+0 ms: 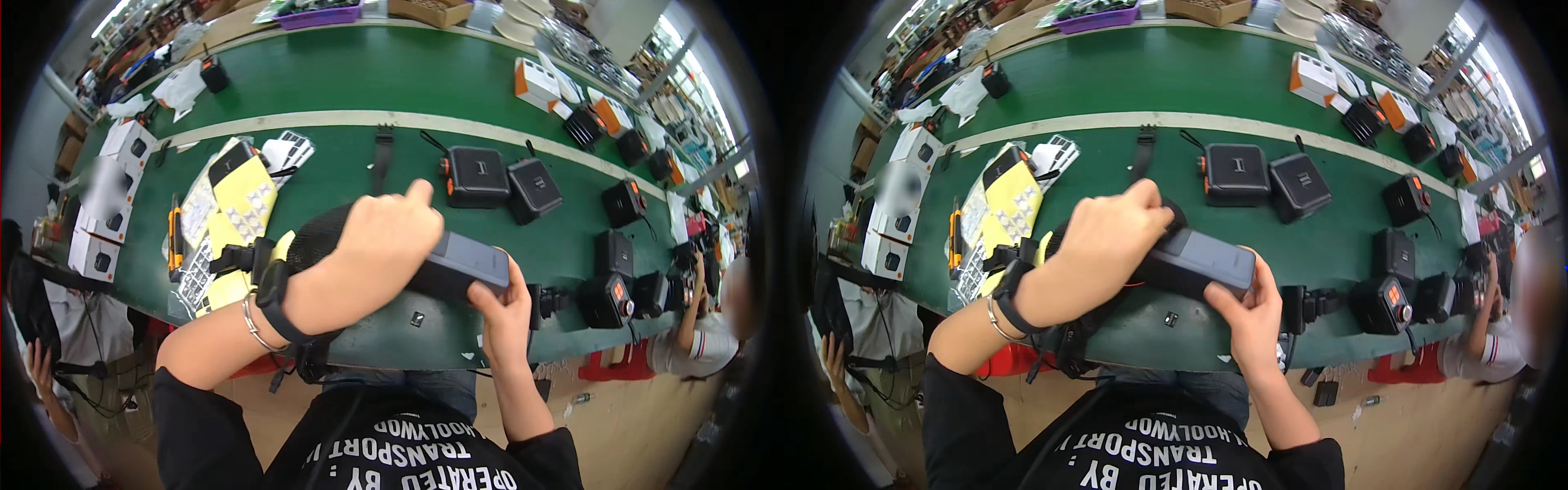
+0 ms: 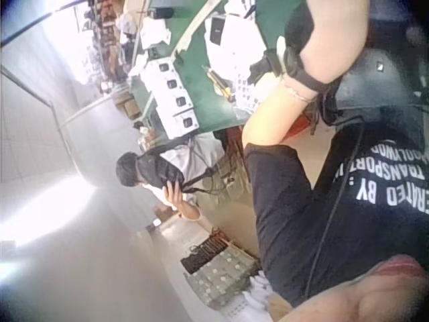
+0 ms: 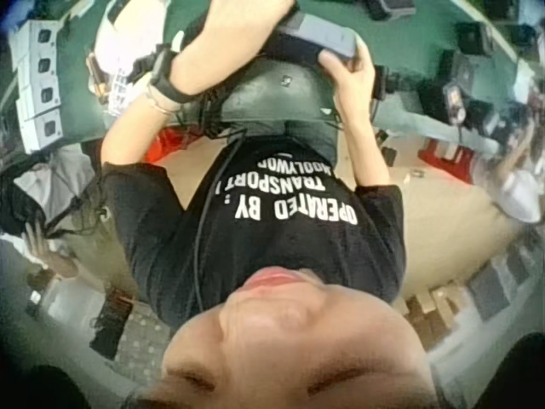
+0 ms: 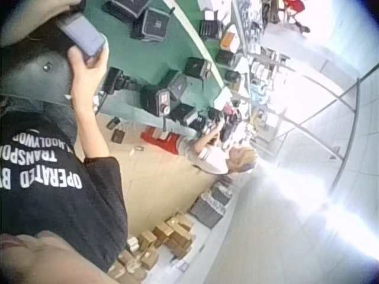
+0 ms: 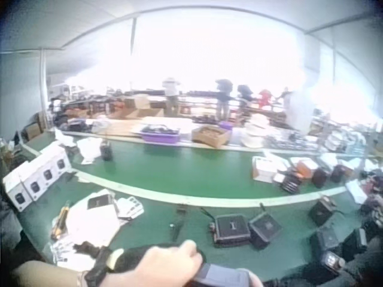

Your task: The recorder is assembling electronic components, sensors, and straps onto mesh headgear and checking a wearable device on their wrist.

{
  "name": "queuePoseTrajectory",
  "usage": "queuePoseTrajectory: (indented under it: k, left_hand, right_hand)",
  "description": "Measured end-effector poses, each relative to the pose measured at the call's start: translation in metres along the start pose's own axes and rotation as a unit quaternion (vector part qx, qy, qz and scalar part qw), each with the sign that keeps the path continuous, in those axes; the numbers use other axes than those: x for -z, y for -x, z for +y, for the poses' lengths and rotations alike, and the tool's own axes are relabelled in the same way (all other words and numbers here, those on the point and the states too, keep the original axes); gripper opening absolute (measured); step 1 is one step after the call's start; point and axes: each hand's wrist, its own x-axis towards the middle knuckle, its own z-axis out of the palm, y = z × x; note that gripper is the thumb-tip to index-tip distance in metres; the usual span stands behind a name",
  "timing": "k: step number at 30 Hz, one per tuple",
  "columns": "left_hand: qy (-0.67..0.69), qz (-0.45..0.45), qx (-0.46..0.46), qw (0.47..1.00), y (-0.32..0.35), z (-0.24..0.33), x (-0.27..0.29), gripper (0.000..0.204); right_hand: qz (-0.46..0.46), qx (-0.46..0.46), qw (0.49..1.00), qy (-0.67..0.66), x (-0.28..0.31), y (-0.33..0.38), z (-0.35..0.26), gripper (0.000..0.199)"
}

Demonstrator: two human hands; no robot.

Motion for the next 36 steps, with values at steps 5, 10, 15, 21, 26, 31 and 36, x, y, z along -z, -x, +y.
queuePoseTrajectory:
  k: [5, 10, 15, 21, 26, 31, 36]
  left_hand:
    - [0.016, 0.014, 0.035, 0.999, -0.016, -0.017, -0.006, 0.008]
    - [0.075, 0.044, 0.019, 0.996, -0.021, -0.007, 0.001, 0.006]
    - [0.139, 0.121, -0.015, 0.983, -0.016, 0.007, -0.001, 0.005]
    - [0.173, 0.083, 0.03, 0.981, -0.014, -0.003, 0.02, 0.005]
    - [0.186, 0.118, 0.019, 0.975, -0.004, -0.004, 0.005, 0.005]
    - [0.126, 0.098, 0.035, 0.987, -0.008, -0.015, 0.009, 0.007]
    - [0.15, 0.077, 0.134, 0.976, -0.006, -0.049, 0.009, 0.016]
  right_hand:
    - [0.076, -0.142, 0.974, -0.161, 0.017, -0.015, 0.017, 0.035]
    - [-0.033, 0.122, 0.991, -0.05, -0.003, -0.016, 0.023, 0.066]
    - [-0.02, 0.154, 0.987, -0.045, -0.023, -0.013, 0.016, 0.068]
    - [-0.034, 0.302, 0.934, 0.19, -0.016, -0.018, 0.016, 0.061]
    - [-0.092, 0.435, 0.84, 0.311, -0.013, -0.026, 0.015, 0.063]
    - [-0.03, 0.275, 0.951, 0.138, -0.033, -0.02, 0.02, 0.064]
    - [-0.015, -0.061, 0.989, -0.133, -0.033, -0.065, 0.014, 0.046]
